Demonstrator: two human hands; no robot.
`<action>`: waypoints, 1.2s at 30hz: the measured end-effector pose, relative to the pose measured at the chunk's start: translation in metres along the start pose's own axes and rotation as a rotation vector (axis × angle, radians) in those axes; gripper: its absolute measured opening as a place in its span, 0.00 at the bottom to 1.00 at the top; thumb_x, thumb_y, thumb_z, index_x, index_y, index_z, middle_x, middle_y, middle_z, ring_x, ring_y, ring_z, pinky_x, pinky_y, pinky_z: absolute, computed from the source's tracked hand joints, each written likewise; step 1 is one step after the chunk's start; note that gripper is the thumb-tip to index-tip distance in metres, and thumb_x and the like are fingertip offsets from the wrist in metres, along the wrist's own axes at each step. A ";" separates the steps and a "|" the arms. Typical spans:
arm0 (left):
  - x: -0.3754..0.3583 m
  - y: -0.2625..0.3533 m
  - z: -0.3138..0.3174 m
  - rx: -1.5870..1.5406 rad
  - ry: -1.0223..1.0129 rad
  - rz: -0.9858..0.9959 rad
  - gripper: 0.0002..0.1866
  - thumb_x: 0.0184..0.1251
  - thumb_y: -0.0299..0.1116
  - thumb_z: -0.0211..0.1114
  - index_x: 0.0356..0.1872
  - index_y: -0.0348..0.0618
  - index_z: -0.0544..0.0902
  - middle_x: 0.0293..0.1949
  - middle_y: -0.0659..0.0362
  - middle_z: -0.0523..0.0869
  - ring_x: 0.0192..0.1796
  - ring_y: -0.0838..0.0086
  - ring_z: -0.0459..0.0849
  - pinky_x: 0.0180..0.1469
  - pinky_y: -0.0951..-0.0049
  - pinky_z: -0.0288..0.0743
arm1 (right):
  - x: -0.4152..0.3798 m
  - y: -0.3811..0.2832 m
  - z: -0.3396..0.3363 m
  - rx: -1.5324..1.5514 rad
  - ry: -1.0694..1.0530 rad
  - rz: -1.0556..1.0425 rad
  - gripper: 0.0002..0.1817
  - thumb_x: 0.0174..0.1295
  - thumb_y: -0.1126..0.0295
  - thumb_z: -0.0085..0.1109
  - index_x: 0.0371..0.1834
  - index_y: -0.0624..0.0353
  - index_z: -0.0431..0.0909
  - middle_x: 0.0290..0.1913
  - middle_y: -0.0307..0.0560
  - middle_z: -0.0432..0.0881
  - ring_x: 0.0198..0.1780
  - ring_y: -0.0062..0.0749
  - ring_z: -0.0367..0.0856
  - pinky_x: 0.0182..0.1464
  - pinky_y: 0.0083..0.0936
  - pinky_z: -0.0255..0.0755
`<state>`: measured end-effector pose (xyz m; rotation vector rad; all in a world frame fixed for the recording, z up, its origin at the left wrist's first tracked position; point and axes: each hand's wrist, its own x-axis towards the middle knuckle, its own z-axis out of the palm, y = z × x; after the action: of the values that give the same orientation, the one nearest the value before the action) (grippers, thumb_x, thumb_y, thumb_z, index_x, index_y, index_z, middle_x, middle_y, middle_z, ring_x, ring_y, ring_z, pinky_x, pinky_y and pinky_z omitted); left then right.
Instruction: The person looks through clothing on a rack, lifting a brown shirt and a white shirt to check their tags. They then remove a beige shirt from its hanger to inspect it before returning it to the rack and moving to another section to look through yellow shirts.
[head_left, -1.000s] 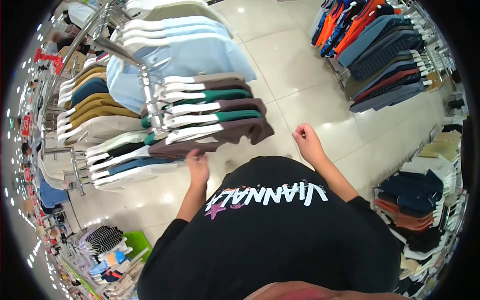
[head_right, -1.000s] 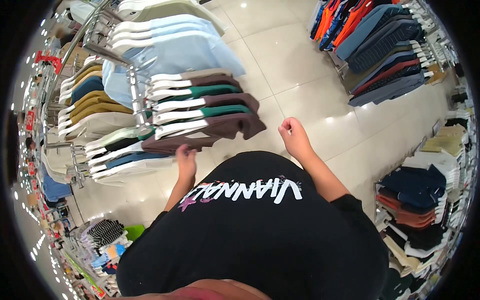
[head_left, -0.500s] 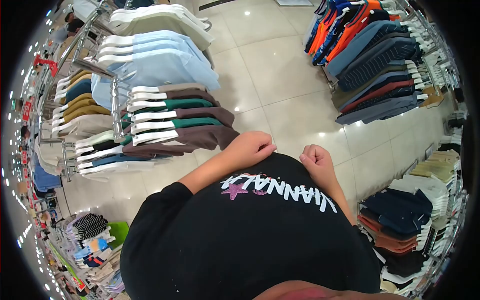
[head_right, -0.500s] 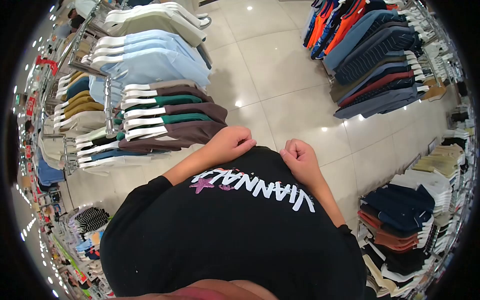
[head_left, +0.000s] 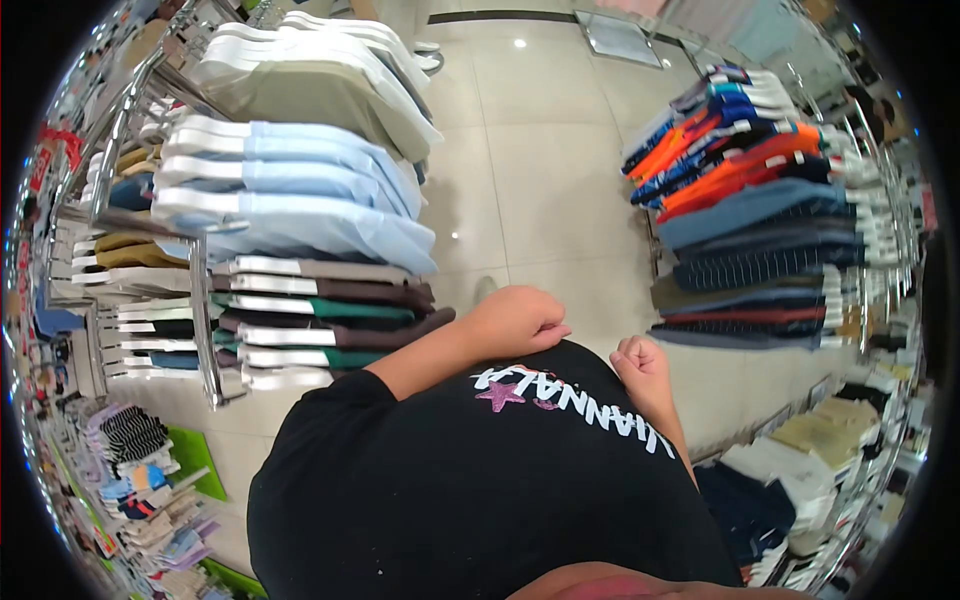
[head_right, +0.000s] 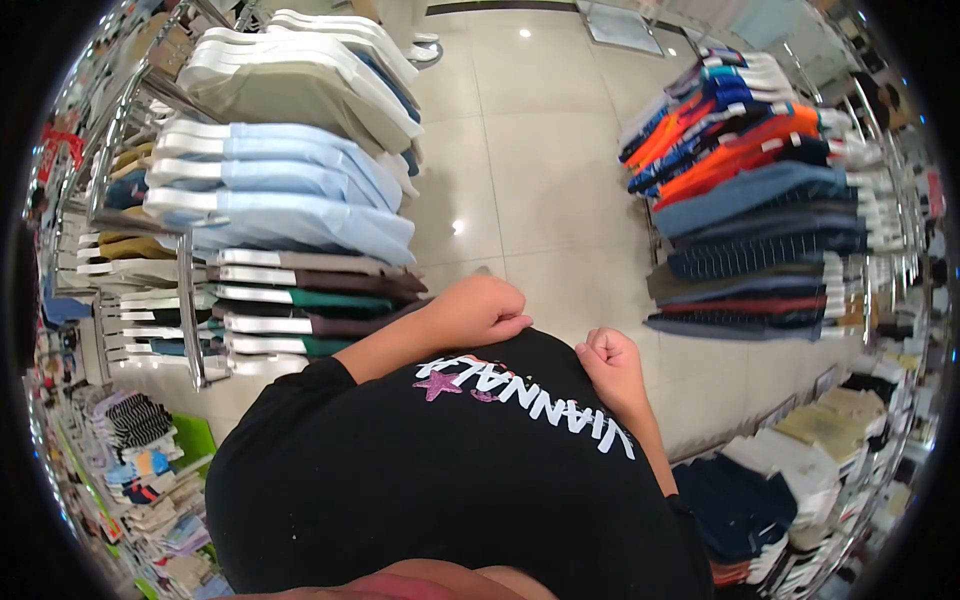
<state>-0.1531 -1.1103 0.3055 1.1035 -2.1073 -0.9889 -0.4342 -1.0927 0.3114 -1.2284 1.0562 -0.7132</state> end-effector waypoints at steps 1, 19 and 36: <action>0.007 -0.010 -0.014 0.002 0.027 -0.035 0.20 0.70 0.39 0.66 0.21 0.39 0.73 0.23 0.51 0.76 0.30 0.51 0.77 0.34 0.54 0.70 | 0.025 -0.013 0.001 -0.039 -0.032 -0.009 0.22 0.68 0.83 0.60 0.23 0.54 0.58 0.24 0.32 0.64 0.28 0.16 0.59 0.32 0.20 0.59; 0.061 -0.114 -0.149 0.002 0.482 -0.464 0.19 0.70 0.37 0.68 0.22 0.38 0.74 0.24 0.48 0.77 0.28 0.49 0.75 0.32 0.54 0.67 | 0.359 -0.097 0.047 -0.290 -0.619 0.002 0.23 0.68 0.73 0.65 0.23 0.54 0.58 0.22 0.30 0.62 0.28 0.15 0.57 0.30 0.22 0.60; 0.346 -0.223 -0.254 0.223 0.521 -0.472 0.18 0.70 0.41 0.66 0.23 0.40 0.77 0.24 0.52 0.80 0.32 0.51 0.80 0.36 0.52 0.72 | 0.655 -0.172 -0.082 -0.172 -0.746 -0.050 0.22 0.70 0.79 0.61 0.23 0.53 0.57 0.24 0.29 0.63 0.29 0.14 0.57 0.30 0.20 0.58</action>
<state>-0.0417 -1.5810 0.3174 1.8020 -1.5877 -0.5694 -0.2438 -1.7478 0.3149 -1.5040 0.4699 -0.1565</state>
